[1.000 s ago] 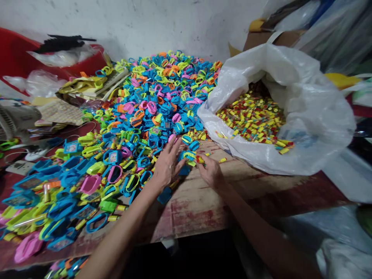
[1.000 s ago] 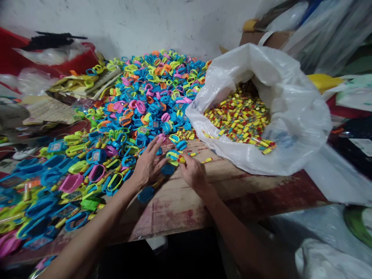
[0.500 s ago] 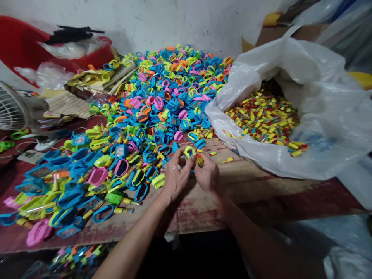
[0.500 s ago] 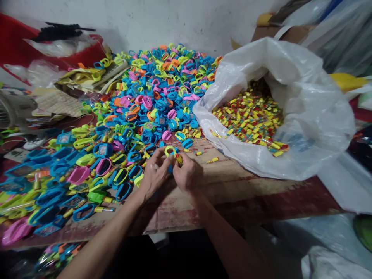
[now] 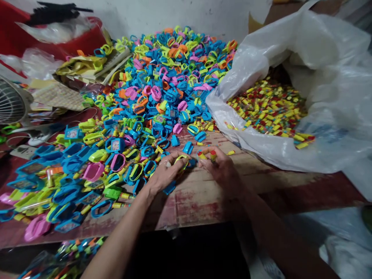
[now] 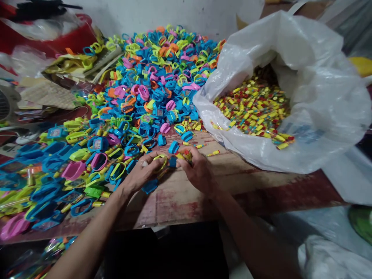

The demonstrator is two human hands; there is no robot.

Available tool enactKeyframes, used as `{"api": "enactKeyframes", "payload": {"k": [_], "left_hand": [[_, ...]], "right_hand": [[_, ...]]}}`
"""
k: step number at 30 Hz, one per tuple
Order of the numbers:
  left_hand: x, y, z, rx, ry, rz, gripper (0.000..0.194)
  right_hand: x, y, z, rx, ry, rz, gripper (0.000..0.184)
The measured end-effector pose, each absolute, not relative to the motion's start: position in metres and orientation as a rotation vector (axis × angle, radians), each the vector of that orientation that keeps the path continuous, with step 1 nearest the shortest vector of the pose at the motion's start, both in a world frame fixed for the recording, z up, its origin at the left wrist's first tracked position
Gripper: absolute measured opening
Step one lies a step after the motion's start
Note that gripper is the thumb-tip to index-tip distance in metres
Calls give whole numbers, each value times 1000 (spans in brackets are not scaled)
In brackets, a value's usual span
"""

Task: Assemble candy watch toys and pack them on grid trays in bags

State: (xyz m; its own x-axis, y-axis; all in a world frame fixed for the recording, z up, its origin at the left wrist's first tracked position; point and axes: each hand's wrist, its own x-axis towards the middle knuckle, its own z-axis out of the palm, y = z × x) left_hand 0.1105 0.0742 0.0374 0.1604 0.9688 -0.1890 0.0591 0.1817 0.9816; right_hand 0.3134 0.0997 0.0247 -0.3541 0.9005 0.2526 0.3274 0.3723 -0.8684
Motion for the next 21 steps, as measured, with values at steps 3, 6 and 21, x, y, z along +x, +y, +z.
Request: {"api": "enactKeyframes", "payload": {"k": [3,6,21], "left_hand": [[111,69,44,1277,1158,865,30],[110,66,52,1352,1157,793,28],[112,54,52,1344,1066,674,29]], "right_hand": [[312,101,35,-941,-1870,1028,19],[312,101,36,-838,-1881,1018,17],[326,100,39,-586,-2062,964,21]]}}
